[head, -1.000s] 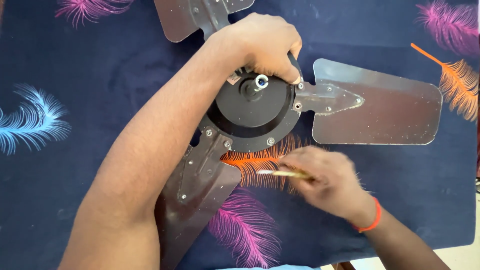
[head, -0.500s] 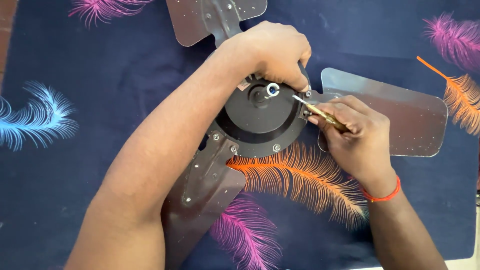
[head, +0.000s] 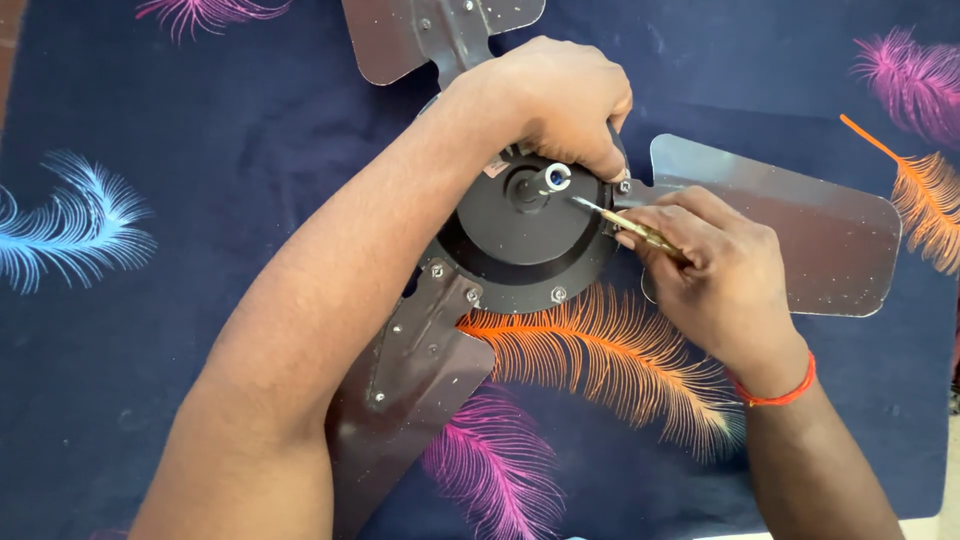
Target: The person uses a screwdriver to tighten screws that attach the fan blades to the central motor housing. The fan is placed on a table covered with a dark blue cloth featuring colorful feather patterns. The person systematically secures each blade to the hub.
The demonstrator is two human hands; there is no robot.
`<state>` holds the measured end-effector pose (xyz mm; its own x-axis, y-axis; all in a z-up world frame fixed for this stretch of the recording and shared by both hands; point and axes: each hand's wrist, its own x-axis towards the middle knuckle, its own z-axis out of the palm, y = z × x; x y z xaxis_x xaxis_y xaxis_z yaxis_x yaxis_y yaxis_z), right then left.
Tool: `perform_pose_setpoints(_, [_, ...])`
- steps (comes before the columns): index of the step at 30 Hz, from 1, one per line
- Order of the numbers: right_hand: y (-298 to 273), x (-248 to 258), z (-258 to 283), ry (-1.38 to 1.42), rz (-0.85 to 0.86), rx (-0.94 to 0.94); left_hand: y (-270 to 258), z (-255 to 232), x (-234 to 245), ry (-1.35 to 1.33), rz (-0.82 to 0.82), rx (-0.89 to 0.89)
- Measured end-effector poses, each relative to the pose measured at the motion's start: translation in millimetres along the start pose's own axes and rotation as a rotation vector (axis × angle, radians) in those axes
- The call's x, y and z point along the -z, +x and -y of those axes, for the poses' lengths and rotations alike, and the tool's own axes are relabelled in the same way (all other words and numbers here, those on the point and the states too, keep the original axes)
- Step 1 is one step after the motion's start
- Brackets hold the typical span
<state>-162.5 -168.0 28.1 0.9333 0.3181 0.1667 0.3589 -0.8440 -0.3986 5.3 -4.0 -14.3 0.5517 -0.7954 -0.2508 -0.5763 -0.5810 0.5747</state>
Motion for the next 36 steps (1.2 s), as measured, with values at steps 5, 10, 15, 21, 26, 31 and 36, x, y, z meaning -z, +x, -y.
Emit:
perform_pose_setpoints(5, [-1, -3, 1, 0.058, -0.013, -0.044, -3, -1, 2, -0.007, 0.016, 0.014])
perform_pose_setpoints(10, [-5, -8, -2, 0.086, -0.058, -0.048, -2, -2, 3, -0.002, 0.031, 0.033])
perform_pose_setpoints(15, [-9, -15, -7, 0.035, -0.114, -0.003, -1, -1, 1, 0.001, 0.006, 0.01])
perform_pose_setpoints(21, [-8, -15, -9, 0.062, -0.101, -0.059, -1, 1, 0, 0.005, 0.003, 0.012])
perform_pose_setpoints(26, [-8, -12, -8, 0.109, -0.069, -0.076, 1, 2, -1, 0.009, 0.0, 0.006])
perform_pose_setpoints(31, [-8, -13, -12, 0.107, -0.083, -0.005, 1, 2, -2, 0.014, -0.026, -0.018])
perform_pose_setpoints(36, [-6, -16, -11, 0.065, -0.076, -0.076, 1, 2, -2, 0.015, -0.001, 0.009])
